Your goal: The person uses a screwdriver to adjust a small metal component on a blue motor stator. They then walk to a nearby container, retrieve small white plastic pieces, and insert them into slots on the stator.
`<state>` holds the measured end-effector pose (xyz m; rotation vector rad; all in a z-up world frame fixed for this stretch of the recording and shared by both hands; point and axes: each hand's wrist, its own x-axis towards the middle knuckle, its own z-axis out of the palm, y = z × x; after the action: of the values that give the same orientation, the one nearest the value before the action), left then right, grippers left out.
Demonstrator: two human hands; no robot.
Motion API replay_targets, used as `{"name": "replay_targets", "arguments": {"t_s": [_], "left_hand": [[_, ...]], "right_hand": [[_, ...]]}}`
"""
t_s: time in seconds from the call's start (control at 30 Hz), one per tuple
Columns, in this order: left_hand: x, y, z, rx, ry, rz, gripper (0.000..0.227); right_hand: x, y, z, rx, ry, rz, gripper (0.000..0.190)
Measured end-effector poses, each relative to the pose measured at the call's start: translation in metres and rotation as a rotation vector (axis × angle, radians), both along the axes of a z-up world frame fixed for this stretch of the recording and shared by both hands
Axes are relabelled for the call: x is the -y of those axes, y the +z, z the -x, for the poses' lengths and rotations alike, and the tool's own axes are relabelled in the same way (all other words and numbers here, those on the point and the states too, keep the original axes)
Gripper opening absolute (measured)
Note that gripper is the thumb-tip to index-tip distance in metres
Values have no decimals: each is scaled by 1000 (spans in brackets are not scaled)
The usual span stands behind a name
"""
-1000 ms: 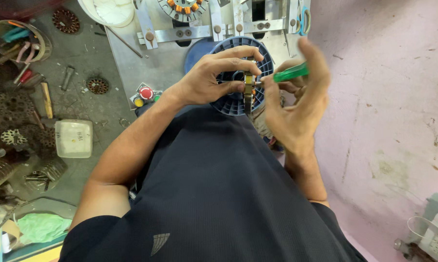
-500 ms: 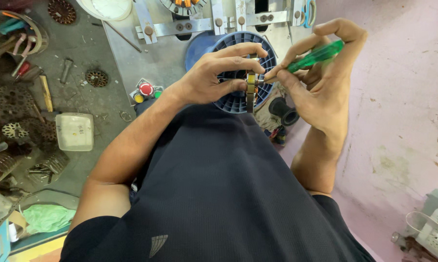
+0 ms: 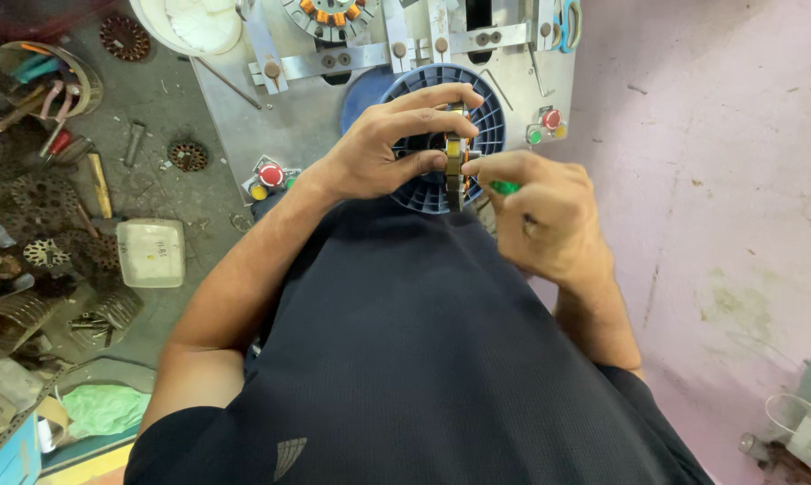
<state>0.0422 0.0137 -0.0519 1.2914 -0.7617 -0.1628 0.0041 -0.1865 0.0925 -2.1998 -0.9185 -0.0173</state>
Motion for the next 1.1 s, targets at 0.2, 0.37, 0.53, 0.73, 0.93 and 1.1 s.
{"name": "replay_targets", "arguments": {"t_s": [0.2,0.37,0.53,0.73,0.93,1.1], "left_hand": [[2,1,2,-21,-9,-6,45],[3,3,6,-17,-18,-39,45],[3,5,4,-101,-101,50,44],[5,10,6,-258,-165,210,55],[11,13,10,-317,-144,212,59],[15,11,12,-331,-132,214,60]], "right_hand": [[1,-14,6,128,-60,-145,49],[47,-44,14,-48,-457,-696,31],[119,-152,-21,-441,-755,-324,16],[130,-308,-20,-173,-927,75,20],[106,-327,-13,-172,-1029,-7,28],[99,-326,-17,-245,-1089,0,20]]}}
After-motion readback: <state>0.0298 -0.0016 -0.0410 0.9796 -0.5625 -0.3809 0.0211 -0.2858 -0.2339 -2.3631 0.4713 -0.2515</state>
